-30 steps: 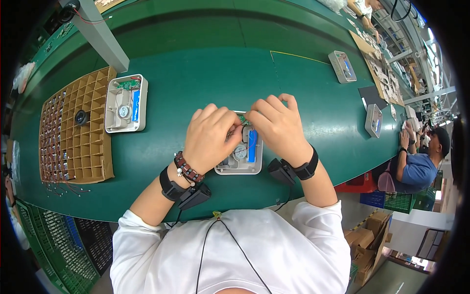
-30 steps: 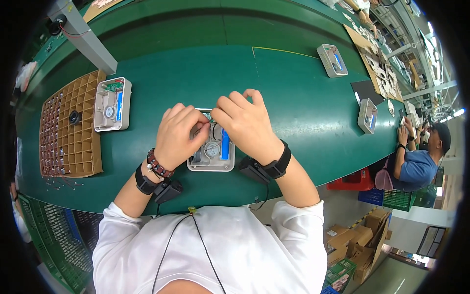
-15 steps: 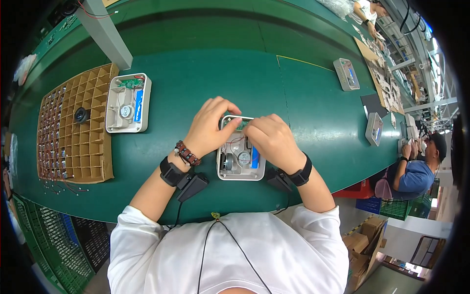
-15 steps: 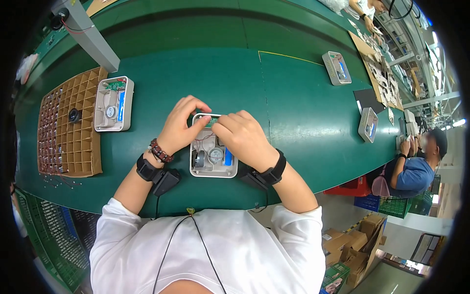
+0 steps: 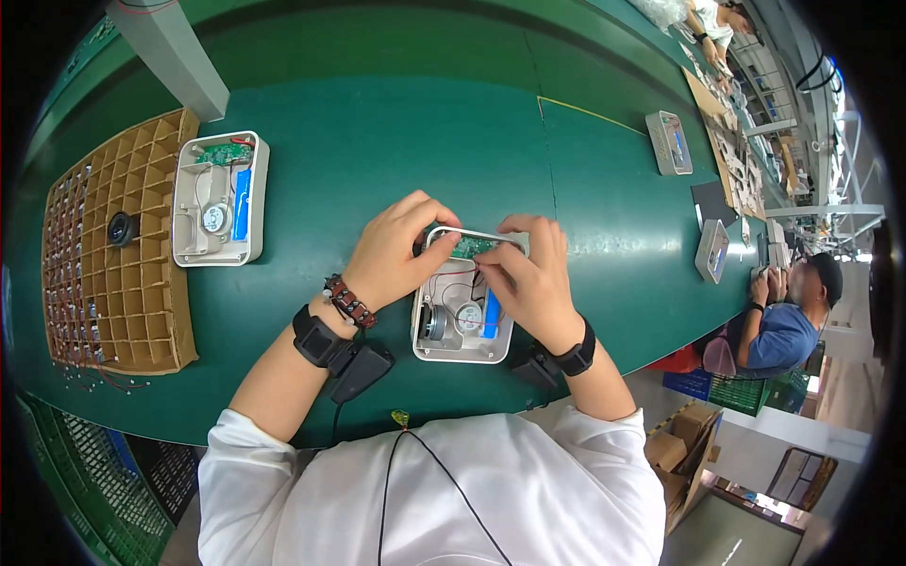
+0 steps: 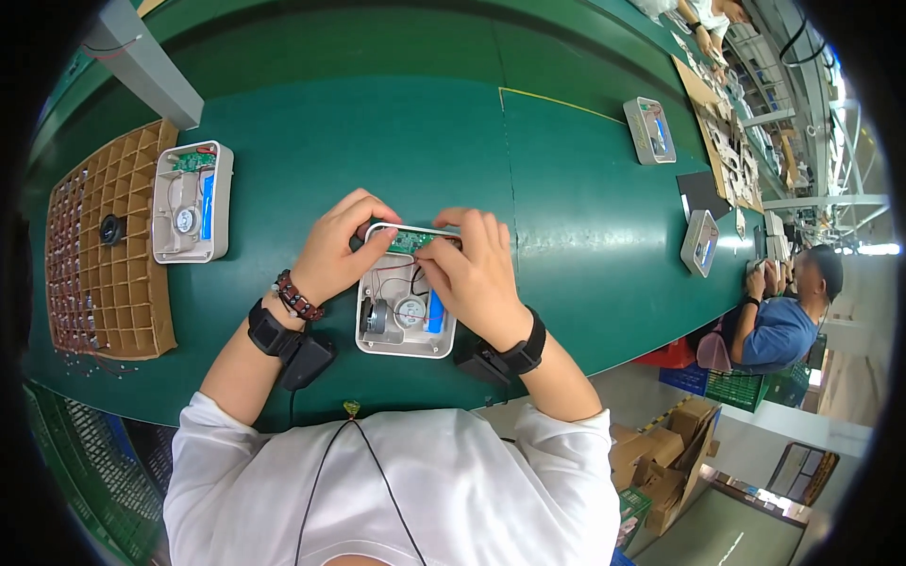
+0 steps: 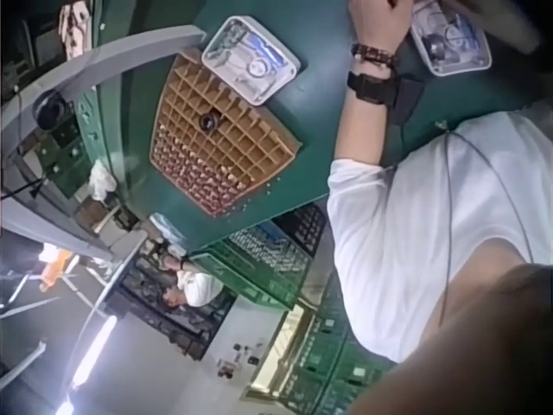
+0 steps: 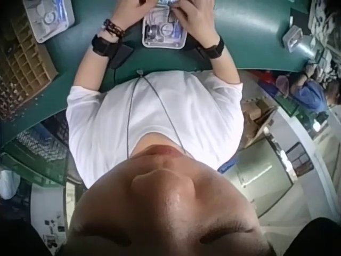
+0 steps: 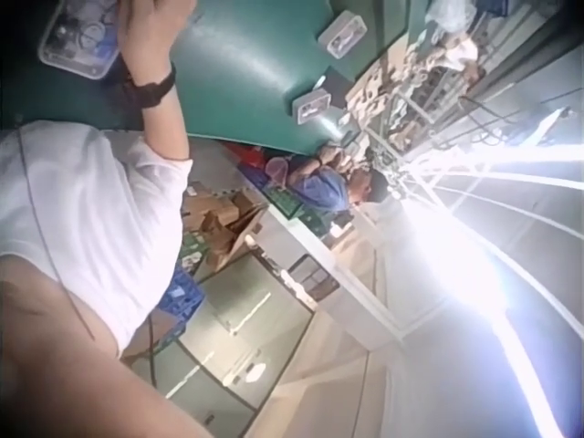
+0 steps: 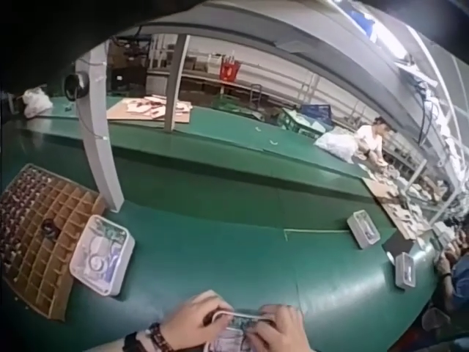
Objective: The person picks up a speaker from a tray, places it into a plastic housing, and connects its wires to a circuit board before setting the unit aside and repeating the process.
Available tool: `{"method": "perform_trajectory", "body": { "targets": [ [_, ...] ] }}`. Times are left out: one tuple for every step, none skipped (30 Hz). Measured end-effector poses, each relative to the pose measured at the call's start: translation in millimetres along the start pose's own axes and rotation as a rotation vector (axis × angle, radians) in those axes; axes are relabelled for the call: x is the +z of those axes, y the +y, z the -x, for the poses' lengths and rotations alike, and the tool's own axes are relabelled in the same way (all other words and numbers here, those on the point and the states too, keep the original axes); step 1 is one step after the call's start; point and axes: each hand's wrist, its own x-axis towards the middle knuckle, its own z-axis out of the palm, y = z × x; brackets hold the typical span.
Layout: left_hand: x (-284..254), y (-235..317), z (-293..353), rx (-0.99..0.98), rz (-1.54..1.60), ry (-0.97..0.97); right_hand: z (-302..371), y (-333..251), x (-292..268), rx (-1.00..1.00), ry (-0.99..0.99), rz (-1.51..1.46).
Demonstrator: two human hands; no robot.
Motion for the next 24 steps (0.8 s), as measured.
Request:
{"method": "perform_trajectory", "body": {
  "targets": [
    [0.3,-1.2,-0.5,-0.003,0.005,0.005,-0.6,1.0,0.3,-0.004,-0.007,0.001],
    [0.7,-2.5,0.3,0.011,-0.005,0.004,0.1,1.9,1.2,0.041,-0.024,-0.023],
    [1.2,-3.7,0.9,0.026,-0.016,0.002,0.1,2.1,1.7,0.086,-0.041,-0.046],
    [1.4,-4.7,1.4,0.04,-0.027,0.0,0.0,1.7,2.4,0.132,-0.057,-0.07],
    [1.1,-5.1,1.7,0.033,-0.024,0.003,0.4,1.0,2.8,0.131,-0.064,-0.072],
    [0.4,-5.0,1.7,0.024,-0.027,-0.001,-0.5,-1.1,1.7,0.133,-0.074,-0.047],
    [0.1,-4.6,1.1,0.017,-0.028,-0.007,-1.3,-3.3,-0.1,0.137,-0.083,-0.019],
    [0.0,-4.4,0.7,0.011,-0.029,-0.013,-1.4,-4.3,-0.6,0.141,-0.091,0.008],
    [0.1,-4.4,0.5,0.008,-0.026,-0.014,-0.8,-3.6,-0.2,0.143,-0.095,0.008],
    [0.2,-4.4,0.4,0.006,-0.027,-0.016,0.0,-2.1,0.4,0.148,-0.089,-0.017],
    [0.3,-4.4,0.4,0.004,-0.027,-0.018,0.9,-0.4,0.9,0.154,-0.084,-0.042],
    [0.3,-4.3,0.2,0.004,-0.029,-0.019,0.9,0.9,1.2,0.158,-0.077,-0.066],
    [0.3,-4.2,0.1,0.003,-0.028,-0.02,0.7,1.6,1.3,0.159,-0.078,-0.066],
    [0.4,-4.0,0.2,0.006,-0.027,-0.017,0.6,2.1,1.4,0.162,-0.079,-0.072],
    [0.6,-3.8,0.2,0.009,-0.026,-0.015,0.6,2.7,1.4,0.166,-0.08,-0.077],
    [0.9,-3.8,0.2,0.013,-0.025,-0.013,0.5,3.4,1.4,0.17,-0.081,-0.083],
    [1.1,-3.9,0.4,0.012,-0.025,-0.015,0.6,4.2,1.5,0.172,-0.082,-0.083],
    [1.2,-4.2,0.3,0.017,-0.018,-0.009,0.6,5.5,1.8,0.165,-0.086,-0.087],
    [1.2,-4.5,0.3,0.023,-0.011,-0.003,0.8,6.7,2.1,0.158,-0.091,-0.09],
    [1.3,-4.7,0.4,0.029,-0.004,0.003,1.2,7.5,2.6,0.151,-0.095,-0.094],
    [1.4,-4.5,0.9,0.028,-0.003,0.002,2.0,8.1,3.5,0.152,-0.095,-0.094],
    [1.1,-4.3,0.7,0.022,-0.002,-0.002,2.5,8.9,4.8,0.142,-0.076,-0.097],
    [0.8,-4.0,0.5,0.016,0.0,-0.007,3.0,9.3,6.1,0.131,-0.056,-0.1],
    [0.8,-3.9,0.3,0.01,0.002,-0.011,3.3,9.2,6.6,0.12,-0.037,-0.103]
  ]
}}
